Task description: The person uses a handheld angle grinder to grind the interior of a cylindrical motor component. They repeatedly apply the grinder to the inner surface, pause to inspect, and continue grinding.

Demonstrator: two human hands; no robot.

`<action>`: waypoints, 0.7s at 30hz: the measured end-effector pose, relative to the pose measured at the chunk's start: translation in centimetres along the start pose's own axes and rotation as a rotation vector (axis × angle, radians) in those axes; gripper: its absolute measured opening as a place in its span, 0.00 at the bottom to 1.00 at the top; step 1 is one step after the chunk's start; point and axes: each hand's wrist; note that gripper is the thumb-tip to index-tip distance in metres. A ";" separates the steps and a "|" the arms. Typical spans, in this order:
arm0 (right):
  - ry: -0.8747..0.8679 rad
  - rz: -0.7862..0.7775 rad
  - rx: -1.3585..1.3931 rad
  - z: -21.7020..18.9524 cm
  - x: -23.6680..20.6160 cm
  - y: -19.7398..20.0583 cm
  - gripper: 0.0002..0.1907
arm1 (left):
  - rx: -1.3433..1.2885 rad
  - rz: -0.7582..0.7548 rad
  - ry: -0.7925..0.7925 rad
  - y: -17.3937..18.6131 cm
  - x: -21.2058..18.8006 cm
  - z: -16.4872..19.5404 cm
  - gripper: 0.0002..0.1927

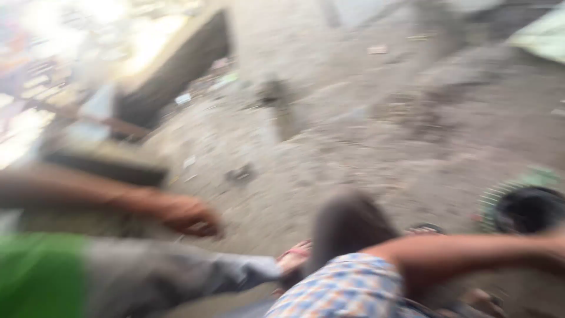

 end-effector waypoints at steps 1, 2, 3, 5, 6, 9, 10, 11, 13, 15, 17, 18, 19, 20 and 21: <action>0.009 0.056 -0.151 3.1 3.2 4.6 0.36 | -0.051 0.031 -0.006 0.6 0.4 -0.1 0.27; -0.012 0.107 -0.307 7.5 5.2 12.0 0.36 | -0.105 0.057 -0.021 1.0 0.7 0.1 0.27; -0.049 0.153 -0.448 13.3 5.9 20.3 0.37 | -0.209 0.062 0.009 1.3 1.1 0.2 0.28; -0.170 0.205 -0.641 22.8 6.7 31.3 0.38 | -0.434 0.045 0.131 2.3 1.8 1.7 0.28; -0.243 0.224 -0.676 26.5 7.5 34.2 0.39 | -0.531 0.059 0.177 2.7 1.9 2.9 0.28; -0.309 0.327 -0.634 32.7 9.3 36.7 0.42 | -0.698 0.366 -0.050 4.5 1.1 6.8 0.47; -0.304 0.366 -0.623 32.9 9.5 36.4 0.41 | -0.690 0.355 -0.066 5.1 0.6 7.9 0.47; -0.293 0.401 -0.608 33.0 9.6 36.1 0.40 | -0.680 0.352 -0.078 5.5 -0.1 8.6 0.47; -0.281 0.507 -0.474 31.5 10.5 35.4 0.35 | -0.676 0.350 -0.075 6.5 -0.8 8.9 0.47; -0.287 0.652 -0.231 27.7 10.4 35.1 0.29 | -0.695 0.340 -0.059 6.6 -0.9 8.4 0.47; -0.331 0.133 0.207 25.0 9.6 33.5 0.28 | -0.663 0.403 -0.066 6.2 -0.6 6.9 0.48; -0.395 -0.094 0.425 24.2 8.7 32.4 0.27 | -0.646 0.419 -0.057 5.8 -0.5 6.6 0.48; -0.443 -0.251 0.555 23.9 7.8 30.6 0.27 | -0.648 0.353 0.007 5.2 -0.3 6.0 0.44; -0.468 -0.331 0.623 23.5 6.8 29.2 0.27 | -0.657 0.308 0.079 5.0 -0.1 6.0 0.41; -0.495 -0.401 0.671 23.5 5.7 27.5 0.27 | -0.611 0.244 0.104 4.7 0.0 5.9 0.38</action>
Point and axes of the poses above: each hand's wrist, its own x-axis towards the middle knuckle, its own y-axis out of the back of the hand, z = x × y, and after that the axes turned 4 degrees about -y, right-handed
